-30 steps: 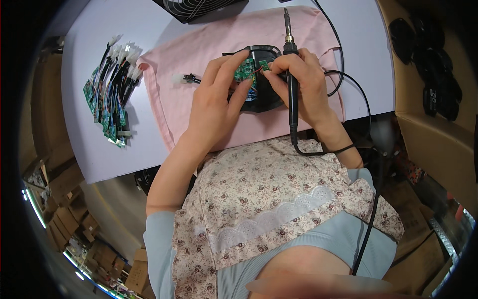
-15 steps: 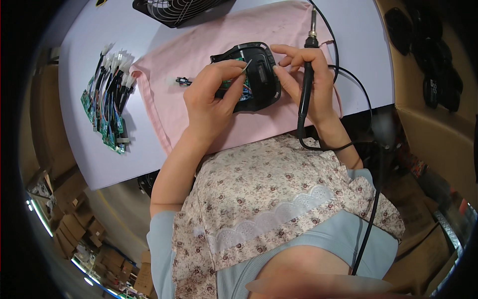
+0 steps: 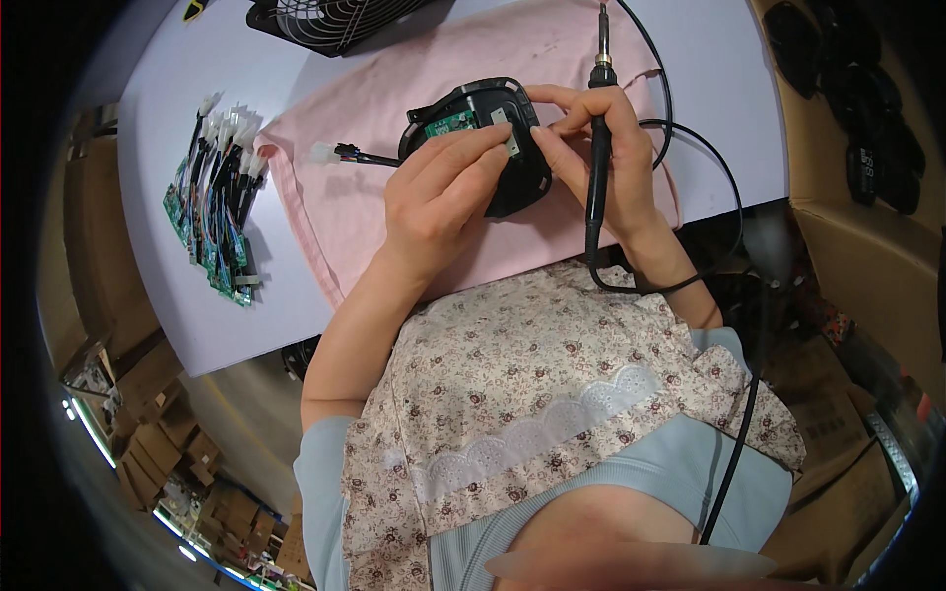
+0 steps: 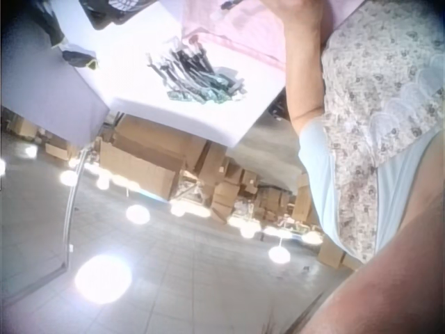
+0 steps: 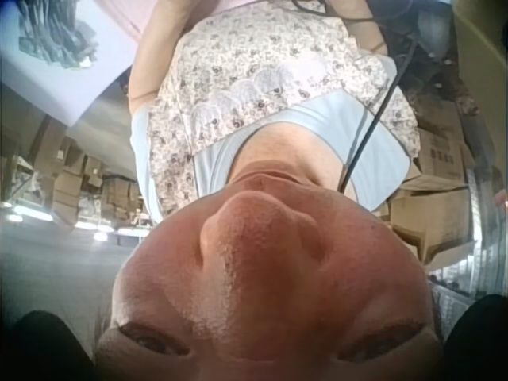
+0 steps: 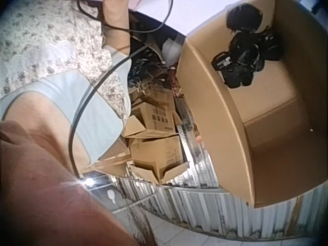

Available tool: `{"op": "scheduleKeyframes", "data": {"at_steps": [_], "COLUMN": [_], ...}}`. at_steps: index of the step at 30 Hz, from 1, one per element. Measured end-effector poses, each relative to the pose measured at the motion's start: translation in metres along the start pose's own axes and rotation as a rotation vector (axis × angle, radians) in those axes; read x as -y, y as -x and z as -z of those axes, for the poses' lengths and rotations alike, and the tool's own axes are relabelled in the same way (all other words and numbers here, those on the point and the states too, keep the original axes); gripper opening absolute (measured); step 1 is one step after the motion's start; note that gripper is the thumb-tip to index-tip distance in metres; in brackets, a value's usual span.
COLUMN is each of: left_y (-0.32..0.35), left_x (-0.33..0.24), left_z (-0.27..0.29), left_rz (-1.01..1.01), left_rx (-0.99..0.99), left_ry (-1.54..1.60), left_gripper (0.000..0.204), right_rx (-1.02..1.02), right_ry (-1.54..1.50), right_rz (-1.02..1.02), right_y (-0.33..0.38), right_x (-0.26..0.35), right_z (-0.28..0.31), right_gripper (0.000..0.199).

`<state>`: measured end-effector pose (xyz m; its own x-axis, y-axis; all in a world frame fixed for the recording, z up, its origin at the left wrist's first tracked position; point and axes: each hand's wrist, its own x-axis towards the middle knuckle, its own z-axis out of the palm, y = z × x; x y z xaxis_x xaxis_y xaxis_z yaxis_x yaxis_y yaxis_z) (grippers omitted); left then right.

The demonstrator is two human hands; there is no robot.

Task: The person solders wires from a wiring harness to a circuit board inside a plastic housing component, using a soldering iron and a fume extractor.

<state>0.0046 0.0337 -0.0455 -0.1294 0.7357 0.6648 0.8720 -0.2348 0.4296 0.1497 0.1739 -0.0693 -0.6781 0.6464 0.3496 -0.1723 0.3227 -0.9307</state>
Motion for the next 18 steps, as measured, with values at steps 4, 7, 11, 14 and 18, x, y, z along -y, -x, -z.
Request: {"op": "scheduleKeyframes", "data": {"at_steps": [4, 7, 11, 14, 18], "left_y": [0.0012, 0.0005, -0.0013, -0.0010, -0.0008], "left_x": [0.0007, 0.0006, 0.0000, -0.0011, -0.0001], "left_z": [0.0010, 0.0020, 0.0033, 0.0050, 0.0056], "left_rz": [-0.002, -0.015, -0.040, -0.027, -0.026], "left_rx": [0.028, 0.059, 0.092, 0.120, 0.127], "left_ry": [0.005, -0.011, -0.018, -0.018, -0.008], "left_gripper": [0.024, 0.025, 0.027, 0.025, 0.024], "right_rx": [0.003, 0.002, 0.004, -0.008, 0.001], "right_ry": [0.011, 0.024, 0.020, -0.014, -0.043], "right_rz": [-0.006, 0.016, -0.001, 0.003, -0.014], "right_y": [0.0011, 0.0011, 0.0018, 0.0022, 0.0029], "right_x": [-0.0015, -0.0015, -0.0009, -0.0007, -0.0027], "right_z": [-0.0001, -0.0002, -0.0005, -0.0017, -0.0017], "right_gripper": [0.029, 0.029, 0.028, 0.028, 0.027]}}
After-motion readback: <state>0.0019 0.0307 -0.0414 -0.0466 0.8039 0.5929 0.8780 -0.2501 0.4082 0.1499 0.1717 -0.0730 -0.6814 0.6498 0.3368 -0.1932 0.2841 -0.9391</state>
